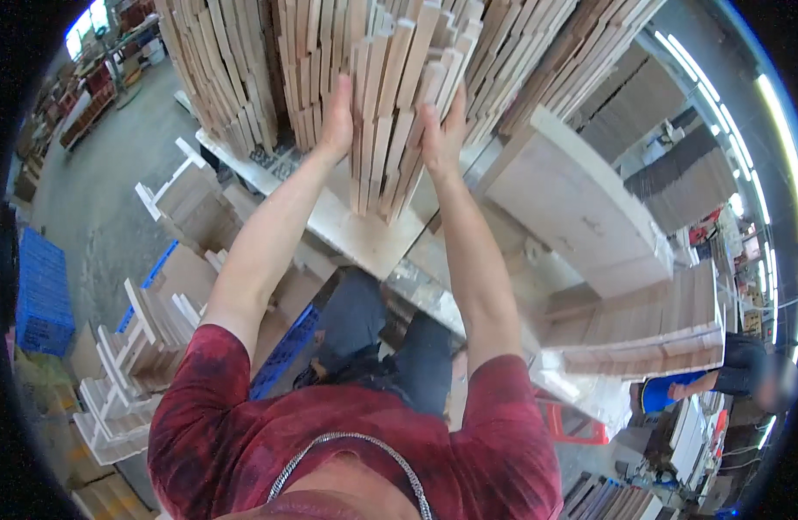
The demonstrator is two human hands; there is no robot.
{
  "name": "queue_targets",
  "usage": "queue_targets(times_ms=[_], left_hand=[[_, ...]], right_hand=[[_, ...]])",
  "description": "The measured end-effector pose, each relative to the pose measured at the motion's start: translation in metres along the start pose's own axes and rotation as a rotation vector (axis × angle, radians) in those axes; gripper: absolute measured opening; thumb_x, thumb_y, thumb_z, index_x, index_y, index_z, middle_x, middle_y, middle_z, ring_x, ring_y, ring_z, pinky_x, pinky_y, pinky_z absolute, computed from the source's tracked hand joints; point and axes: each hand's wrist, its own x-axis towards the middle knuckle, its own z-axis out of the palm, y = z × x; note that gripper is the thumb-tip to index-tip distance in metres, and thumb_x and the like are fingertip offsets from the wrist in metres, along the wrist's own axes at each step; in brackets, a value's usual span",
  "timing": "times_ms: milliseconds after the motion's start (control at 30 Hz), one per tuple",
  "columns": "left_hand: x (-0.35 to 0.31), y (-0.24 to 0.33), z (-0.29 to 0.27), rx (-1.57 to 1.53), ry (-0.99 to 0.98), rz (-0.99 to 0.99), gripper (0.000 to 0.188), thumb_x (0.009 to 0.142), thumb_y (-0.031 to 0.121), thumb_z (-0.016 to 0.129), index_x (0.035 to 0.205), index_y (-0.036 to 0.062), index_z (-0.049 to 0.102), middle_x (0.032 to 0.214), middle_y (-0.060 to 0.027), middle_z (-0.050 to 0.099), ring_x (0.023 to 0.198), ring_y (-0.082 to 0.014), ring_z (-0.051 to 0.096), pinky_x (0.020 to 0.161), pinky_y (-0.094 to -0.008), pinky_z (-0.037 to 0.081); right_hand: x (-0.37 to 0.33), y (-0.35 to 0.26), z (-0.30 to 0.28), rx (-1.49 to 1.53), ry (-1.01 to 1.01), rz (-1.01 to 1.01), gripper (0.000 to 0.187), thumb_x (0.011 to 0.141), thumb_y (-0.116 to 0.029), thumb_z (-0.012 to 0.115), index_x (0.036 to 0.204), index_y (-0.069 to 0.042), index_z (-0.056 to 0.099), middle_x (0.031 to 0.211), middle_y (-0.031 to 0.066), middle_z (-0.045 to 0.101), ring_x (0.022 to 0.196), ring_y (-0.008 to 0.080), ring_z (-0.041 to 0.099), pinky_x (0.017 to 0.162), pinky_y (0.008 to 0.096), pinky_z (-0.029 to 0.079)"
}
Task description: Assembling and stacking small wooden cross-shaped components in a furniture manufacturing facility.
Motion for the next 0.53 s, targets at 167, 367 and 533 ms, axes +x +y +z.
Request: queue_targets(times_ms=[167, 367, 533], left_hand=[[-0.059, -0.03, -0.033, 0.07, -0.088, -0.093, 0.089, 0.099, 0.064, 0.045, 0.152, -0.005, 0.029, 0.147, -0.0179, 0.047, 0.137, -0.0272, 0.044, 0.115, -0.0367, 0.031], [-0.121, -0.075, -0.072, 0.07, 0.147, -0.754, 0.104, 0.086, 0.083, 0.048, 0.141, -0.0064, 0.045, 0.12, -0.0224, 0.06, 0.1, -0.0263, 0.063, 0.089, -0.0362, 0.051], [-0.099, -0.11, -0.089, -0.036, 0.102, -1.012, 0.111, 0.086, 0.086, 0.041, 0.152, -0.0031, 0.029, 0.135, -0.0224, 0.054, 0.116, -0.0313, 0.057, 0.104, -0.0446, 0.044]], right_hand=[[-0.065, 0.018, -0.013, -0.022, 0.032, 0.221, 0.092, 0.097, -0.048, 0.058, 0.157, 0.006, 0.013, 0.16, 0.0291, 0.027, 0.149, 0.035, 0.027, 0.121, 0.0421, 0.021], [-0.146, 0.034, -0.031, -0.103, -0.112, 0.531, 0.095, 0.093, -0.047, 0.065, 0.155, 0.009, 0.019, 0.157, 0.0317, 0.03, 0.147, 0.0377, 0.032, 0.117, 0.0465, 0.031], [-0.122, -0.028, -0.014, -0.261, -0.088, 0.366, 0.104, 0.086, -0.039, 0.077, 0.153, 0.013, 0.017, 0.155, 0.0335, 0.03, 0.144, 0.0405, 0.037, 0.113, 0.0488, 0.037]])
